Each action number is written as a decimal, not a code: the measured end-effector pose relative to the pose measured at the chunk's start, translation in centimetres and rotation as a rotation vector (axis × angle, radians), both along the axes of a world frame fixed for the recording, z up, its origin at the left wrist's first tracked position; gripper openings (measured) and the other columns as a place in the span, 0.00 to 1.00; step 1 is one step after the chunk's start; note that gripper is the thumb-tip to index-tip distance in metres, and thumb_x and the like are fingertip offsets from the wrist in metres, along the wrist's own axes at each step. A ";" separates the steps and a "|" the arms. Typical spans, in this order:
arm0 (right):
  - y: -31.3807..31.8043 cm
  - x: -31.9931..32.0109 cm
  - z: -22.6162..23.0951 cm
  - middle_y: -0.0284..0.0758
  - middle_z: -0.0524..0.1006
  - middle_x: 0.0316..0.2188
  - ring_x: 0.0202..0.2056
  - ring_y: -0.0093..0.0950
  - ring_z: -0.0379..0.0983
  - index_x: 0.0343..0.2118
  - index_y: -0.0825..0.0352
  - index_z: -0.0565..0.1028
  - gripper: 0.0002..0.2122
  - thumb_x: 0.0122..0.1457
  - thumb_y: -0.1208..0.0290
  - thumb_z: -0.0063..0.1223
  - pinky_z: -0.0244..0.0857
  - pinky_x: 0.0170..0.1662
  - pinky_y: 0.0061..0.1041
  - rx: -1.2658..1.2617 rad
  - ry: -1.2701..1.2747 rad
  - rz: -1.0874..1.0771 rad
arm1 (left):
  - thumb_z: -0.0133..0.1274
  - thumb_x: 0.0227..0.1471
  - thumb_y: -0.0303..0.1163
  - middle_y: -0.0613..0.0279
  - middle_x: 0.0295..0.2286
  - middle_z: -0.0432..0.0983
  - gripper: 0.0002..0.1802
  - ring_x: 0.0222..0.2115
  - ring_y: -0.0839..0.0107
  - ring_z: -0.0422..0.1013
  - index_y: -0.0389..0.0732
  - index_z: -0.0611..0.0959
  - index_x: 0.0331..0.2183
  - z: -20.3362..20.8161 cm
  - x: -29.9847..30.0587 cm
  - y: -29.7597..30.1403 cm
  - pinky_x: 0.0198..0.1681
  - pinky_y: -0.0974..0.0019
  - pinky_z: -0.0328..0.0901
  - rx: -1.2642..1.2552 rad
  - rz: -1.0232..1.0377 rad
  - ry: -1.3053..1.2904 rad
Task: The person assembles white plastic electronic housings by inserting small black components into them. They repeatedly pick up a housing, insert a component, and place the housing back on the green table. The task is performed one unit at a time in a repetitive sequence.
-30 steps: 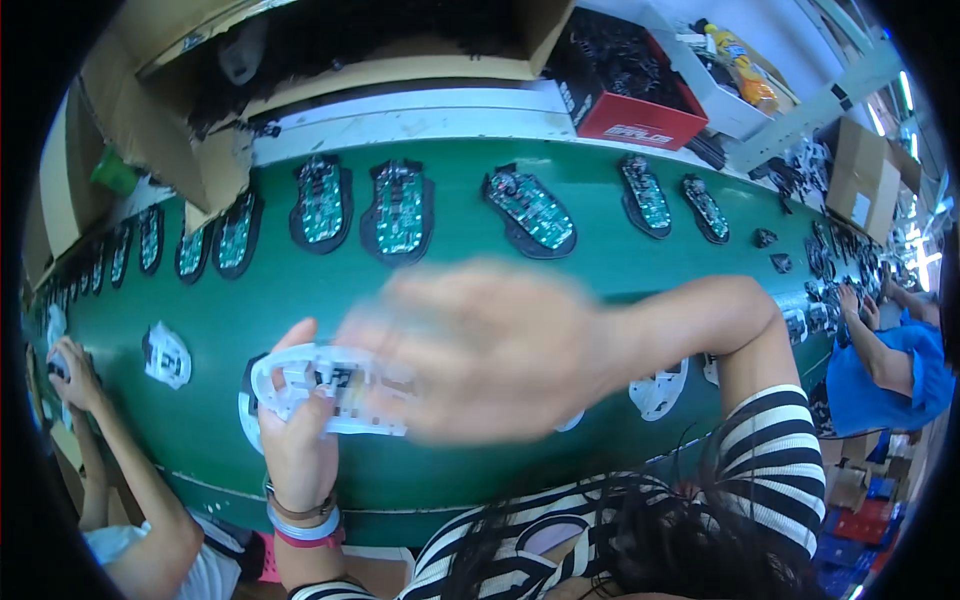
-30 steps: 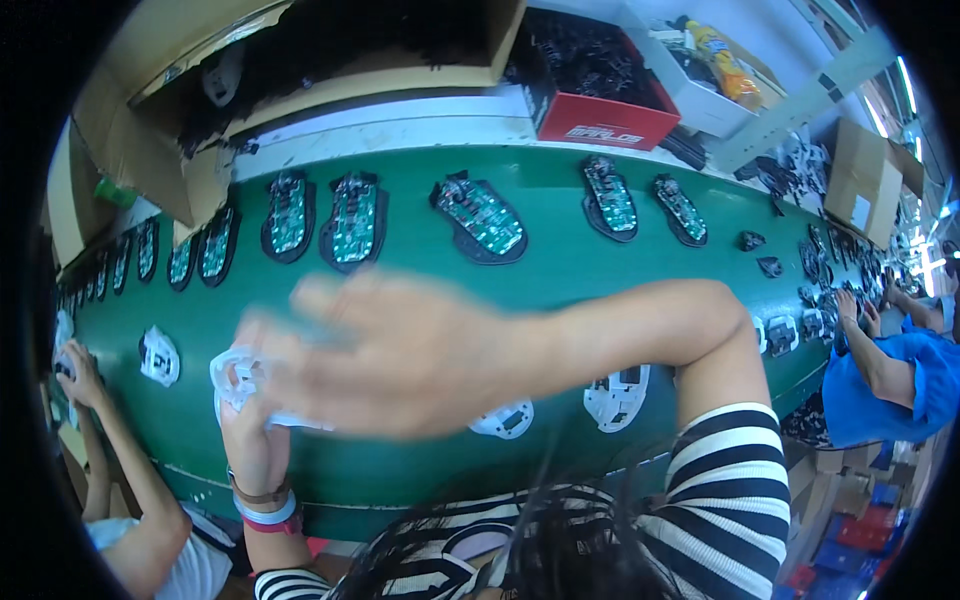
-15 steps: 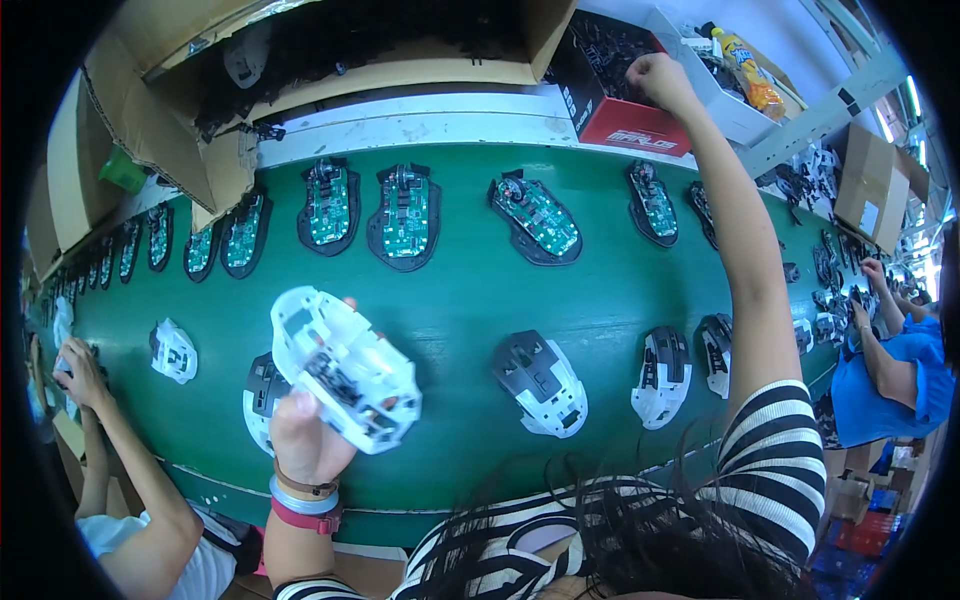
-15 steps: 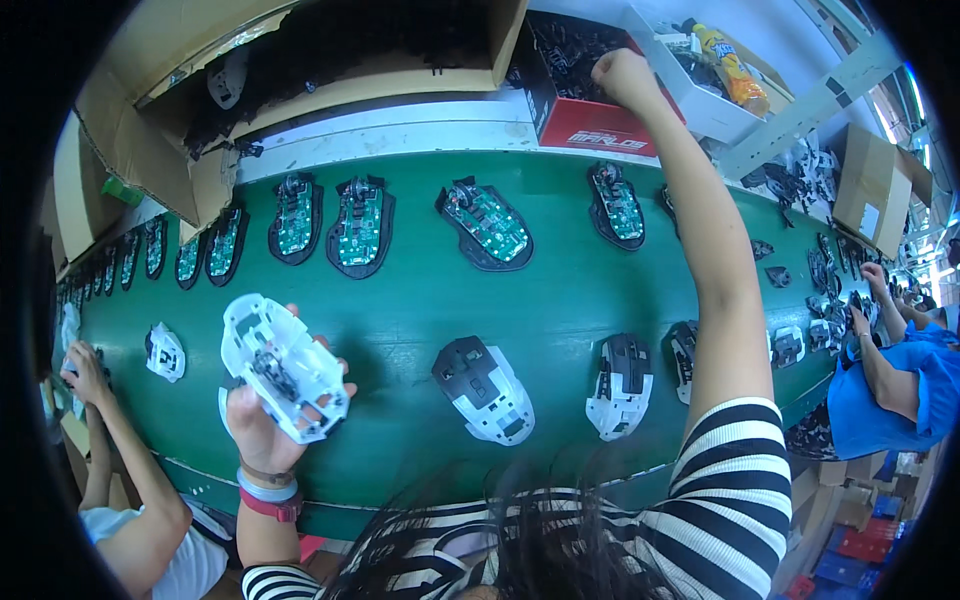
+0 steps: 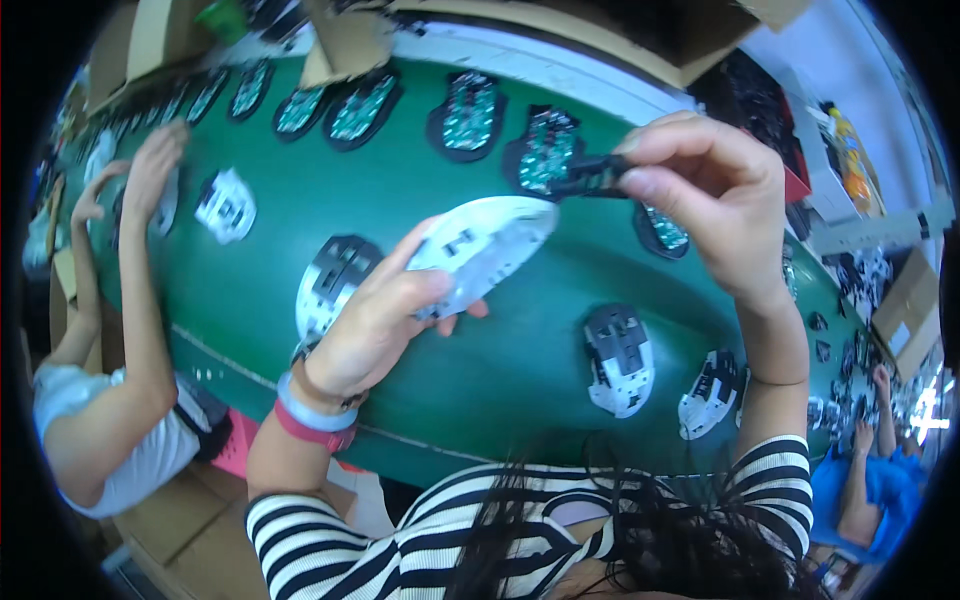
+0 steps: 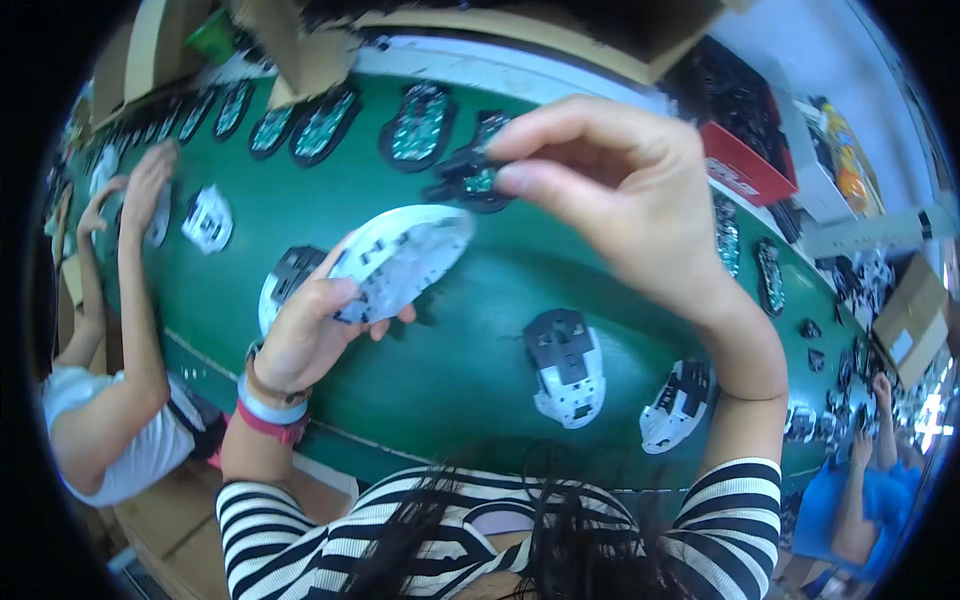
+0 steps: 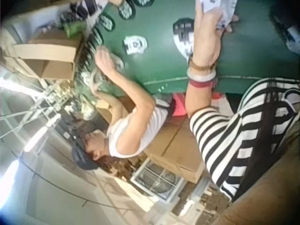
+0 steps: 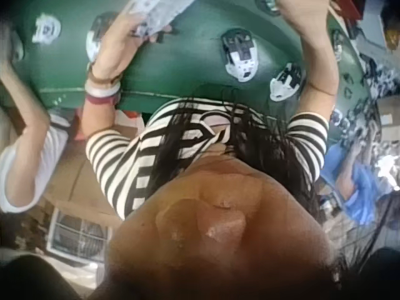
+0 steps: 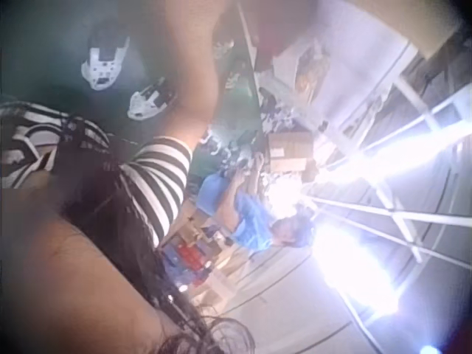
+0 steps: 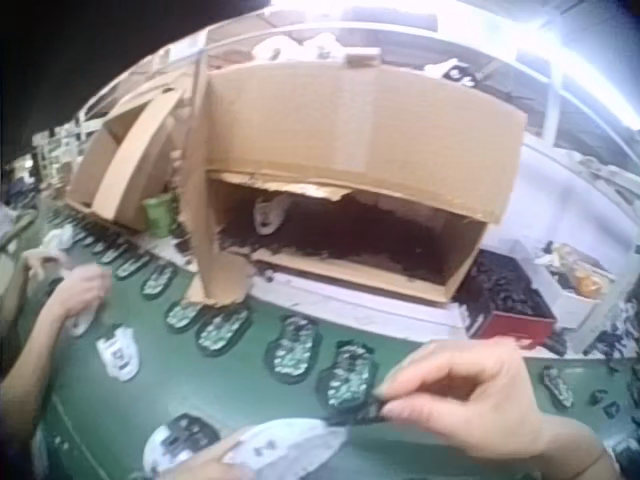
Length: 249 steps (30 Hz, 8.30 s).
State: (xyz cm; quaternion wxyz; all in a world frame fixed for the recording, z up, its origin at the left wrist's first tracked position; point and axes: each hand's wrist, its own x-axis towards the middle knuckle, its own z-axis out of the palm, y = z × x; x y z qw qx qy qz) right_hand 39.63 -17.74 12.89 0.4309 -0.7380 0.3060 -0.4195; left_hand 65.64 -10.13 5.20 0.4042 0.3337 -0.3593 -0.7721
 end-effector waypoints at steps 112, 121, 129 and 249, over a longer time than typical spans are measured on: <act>1.2 9.1 -3.4 0.41 0.70 0.49 0.39 0.32 0.74 0.45 0.60 0.76 0.21 0.45 0.81 0.59 0.71 0.34 0.24 -0.866 0.620 0.181 | 0.52 0.54 0.23 0.67 0.34 0.74 0.16 0.32 0.82 0.69 0.35 0.73 0.46 -0.1 2.3 1.3 0.34 0.76 0.66 -0.164 0.401 -0.157; 2.8 10.8 -5.2 0.41 0.70 0.44 0.27 0.28 0.66 0.43 0.61 0.74 0.17 0.47 0.71 0.54 0.61 0.18 0.16 -1.161 0.765 -0.037 | 0.52 0.56 0.29 0.70 0.29 0.73 0.13 0.24 0.85 0.66 0.36 0.76 0.44 0.4 2.1 1.9 0.25 0.78 0.59 -0.230 0.484 -0.288; 5.2 11.1 -4.4 0.44 0.73 0.40 0.30 0.31 0.68 0.41 0.65 0.75 0.15 0.50 0.67 0.51 0.61 0.19 0.16 -1.117 0.845 -0.162 | 0.50 0.56 0.22 0.67 0.31 0.74 0.11 0.28 0.84 0.68 0.33 0.76 0.43 1.4 2.1 2.5 0.29 0.78 0.64 -0.280 0.491 -0.341; -1.6 13.2 -3.4 0.45 0.76 0.45 0.49 0.38 0.72 0.47 0.72 0.74 0.24 0.68 0.53 0.36 0.61 0.55 0.36 0.003 0.211 0.322 | 0.50 0.60 0.40 0.51 0.53 0.66 0.33 0.51 0.59 0.69 0.41 0.57 0.60 -0.8 9.5 -1.7 0.50 0.52 0.69 -0.053 0.173 0.350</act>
